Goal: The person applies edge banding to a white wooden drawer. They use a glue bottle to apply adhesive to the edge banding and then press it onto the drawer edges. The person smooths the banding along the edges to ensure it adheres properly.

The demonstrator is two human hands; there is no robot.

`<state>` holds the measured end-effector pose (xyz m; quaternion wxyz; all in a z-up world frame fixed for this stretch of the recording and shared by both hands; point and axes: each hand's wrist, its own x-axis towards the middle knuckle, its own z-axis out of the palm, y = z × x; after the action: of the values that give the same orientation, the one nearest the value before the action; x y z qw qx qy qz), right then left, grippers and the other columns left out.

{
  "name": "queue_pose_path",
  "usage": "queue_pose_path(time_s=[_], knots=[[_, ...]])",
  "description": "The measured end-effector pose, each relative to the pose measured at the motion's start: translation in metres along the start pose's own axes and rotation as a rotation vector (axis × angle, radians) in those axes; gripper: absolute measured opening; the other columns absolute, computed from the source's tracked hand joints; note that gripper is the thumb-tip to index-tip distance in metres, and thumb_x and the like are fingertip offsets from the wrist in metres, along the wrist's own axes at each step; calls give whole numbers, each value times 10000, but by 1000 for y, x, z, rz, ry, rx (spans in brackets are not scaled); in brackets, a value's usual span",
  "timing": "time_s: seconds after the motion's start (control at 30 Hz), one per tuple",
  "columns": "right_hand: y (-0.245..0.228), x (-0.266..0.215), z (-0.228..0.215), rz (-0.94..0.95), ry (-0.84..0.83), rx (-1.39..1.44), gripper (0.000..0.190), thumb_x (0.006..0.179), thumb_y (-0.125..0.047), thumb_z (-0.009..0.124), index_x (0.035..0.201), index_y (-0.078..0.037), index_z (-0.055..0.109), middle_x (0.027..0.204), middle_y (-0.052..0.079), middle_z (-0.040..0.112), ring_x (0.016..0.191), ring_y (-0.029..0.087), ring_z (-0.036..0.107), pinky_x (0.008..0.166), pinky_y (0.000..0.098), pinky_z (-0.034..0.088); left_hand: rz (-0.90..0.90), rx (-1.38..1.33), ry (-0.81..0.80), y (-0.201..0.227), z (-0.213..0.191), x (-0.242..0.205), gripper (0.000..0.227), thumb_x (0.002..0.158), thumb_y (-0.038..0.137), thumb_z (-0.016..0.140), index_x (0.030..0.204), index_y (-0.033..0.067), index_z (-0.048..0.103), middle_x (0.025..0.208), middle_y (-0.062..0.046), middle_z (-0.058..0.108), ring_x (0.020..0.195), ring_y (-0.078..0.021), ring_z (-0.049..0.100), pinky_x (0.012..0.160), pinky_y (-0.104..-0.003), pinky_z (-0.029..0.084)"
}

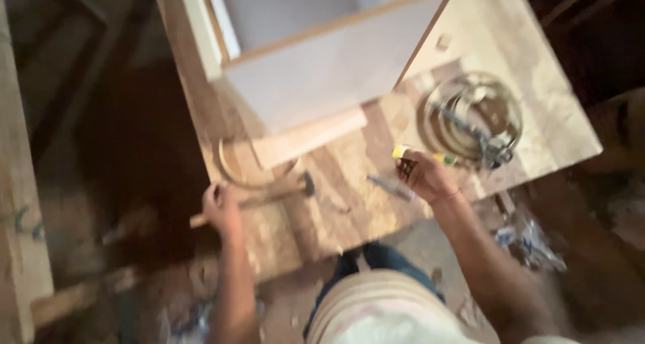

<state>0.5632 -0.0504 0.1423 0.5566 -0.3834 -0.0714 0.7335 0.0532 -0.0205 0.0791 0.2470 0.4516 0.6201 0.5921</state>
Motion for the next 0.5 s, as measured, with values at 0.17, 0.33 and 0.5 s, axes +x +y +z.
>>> queue_pose_path(time_s=[0.17, 0.33, 0.5], knots=[[-77, 23, 37, -135, 74, 17, 147, 987, -126, 596, 1094, -26, 599, 980, 73, 670, 864, 176, 651, 813, 335, 570, 120, 100, 77, 110, 27, 19, 289, 1023, 133, 694, 1250, -42, 659, 1165, -94, 696, 959, -126, 657, 829, -257, 543], [-119, 52, 34, -205, 19, 112, 97, 991, -105, 611, 992, -11, 587, 918, 89, 643, 867, 189, 651, 809, 335, 560, 164, 79, -24, 161, 72, 9, 298, 1023, 100, 706, 1279, -44, 662, 1104, -102, 706, 904, -107, 614, 788, -256, 514], [-136, 63, 22, -177, -7, 191, 100, 982, -120, 600, 988, -21, 614, 916, 85, 642, 858, 188, 633, 846, 354, 561, 217, 114, -109, 171, 123, -21, 285, 993, 77, 689, 1253, -39, 663, 1059, -96, 737, 934, -135, 678, 827, -276, 556]])
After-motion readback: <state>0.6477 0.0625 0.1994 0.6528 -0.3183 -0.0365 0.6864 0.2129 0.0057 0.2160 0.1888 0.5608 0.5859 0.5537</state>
